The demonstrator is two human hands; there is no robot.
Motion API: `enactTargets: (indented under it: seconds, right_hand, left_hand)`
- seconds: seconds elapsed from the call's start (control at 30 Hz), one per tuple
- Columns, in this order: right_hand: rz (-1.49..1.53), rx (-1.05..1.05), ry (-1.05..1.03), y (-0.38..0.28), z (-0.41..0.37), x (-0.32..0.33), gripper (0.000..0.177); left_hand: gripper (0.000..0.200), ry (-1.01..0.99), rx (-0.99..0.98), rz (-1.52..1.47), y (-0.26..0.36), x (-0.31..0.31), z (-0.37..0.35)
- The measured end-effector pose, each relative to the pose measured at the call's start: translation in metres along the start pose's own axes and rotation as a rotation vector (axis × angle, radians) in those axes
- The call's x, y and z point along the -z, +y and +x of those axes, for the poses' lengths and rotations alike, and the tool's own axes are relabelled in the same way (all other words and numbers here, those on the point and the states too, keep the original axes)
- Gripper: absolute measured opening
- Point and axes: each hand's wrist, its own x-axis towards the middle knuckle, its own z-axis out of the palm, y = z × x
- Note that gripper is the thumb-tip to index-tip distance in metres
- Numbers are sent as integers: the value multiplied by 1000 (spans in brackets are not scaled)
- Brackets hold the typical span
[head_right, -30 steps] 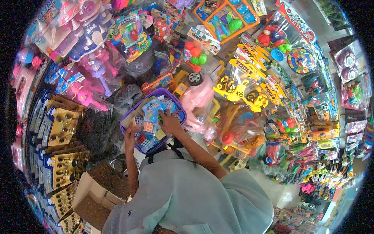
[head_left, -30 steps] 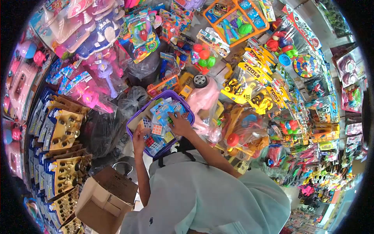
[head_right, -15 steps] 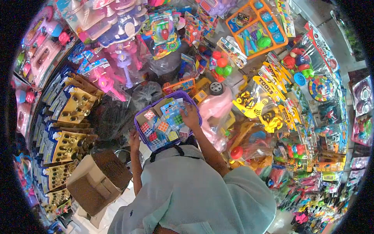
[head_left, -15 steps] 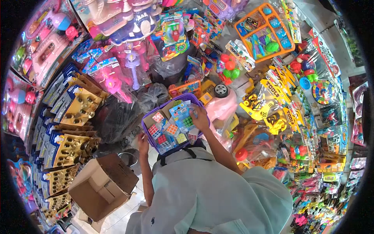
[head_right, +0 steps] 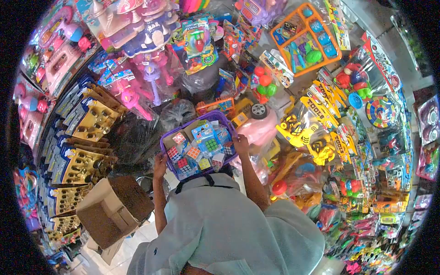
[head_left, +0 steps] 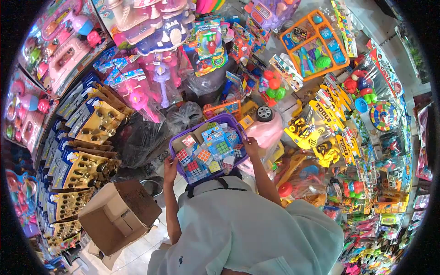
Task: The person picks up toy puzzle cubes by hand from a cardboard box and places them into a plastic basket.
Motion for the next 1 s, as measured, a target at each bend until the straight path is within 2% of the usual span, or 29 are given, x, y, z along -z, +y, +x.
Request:
enactTargets:
  seconds: [0.1,0.13,0.23,0.27,0.3,0.33,0.37,0.43,0.47,0.53,0.6,0.7,0.77,0.87,1.0]
  right_hand:
    - [9,68,-22,-1,0,-8,41]
    - [231,-71,-93,-87,-38,36,44]
    - [89,7,-33,-81,-31,25,47]
    - [87,9,-40,-79,-31,23,47]
    - [276,10,-137,-86,-34,26,47]
    - [465,11,-233,-94,-37,29,48]
    - [464,13,-237,-102,-40,34,48]
    - [422,-256,-507,-114,-46,43,47]
    - [422,-257,-503,-119,-50,44,47]
    - [509,-296,-657,-128,-65,37,47]
    - [537,-320,-712,-135,-75,27,47]
    - [581,-316,-787,-145,-95,9,47]
    - [597,-292,-807,-149,-107,1,47]
    - [613,-279,-910,-152,-115,-6,48]
    - [617,-263,-926,-151,-114,-8,49]
  left_hand:
    - [44,1,-70,-3,-1,-1,0]
    - [44,10,-67,-5,2,-1,-2]
    - [44,-46,-32,-102,18,-3,-12]
    - [47,-158,-21,-170,22,-6,-15]
    - [49,-269,-11,-240,25,-10,-19]
    - [54,-271,38,-238,31,-18,-25]
    - [54,-267,39,-240,39,-20,-28]
    - [54,-319,-94,-234,53,-25,-32]
    - [54,-344,-124,-263,60,-27,-34]
    - [55,-422,-48,-263,64,-30,-35]
    - [55,-498,28,-263,63,-35,-35]
    - [44,-542,18,-303,60,-44,-34]
    - [30,-598,-39,-265,60,-46,-32]
    - [19,-596,6,-349,59,-53,-32]
    - [19,-619,-5,-363,59,-61,-29]
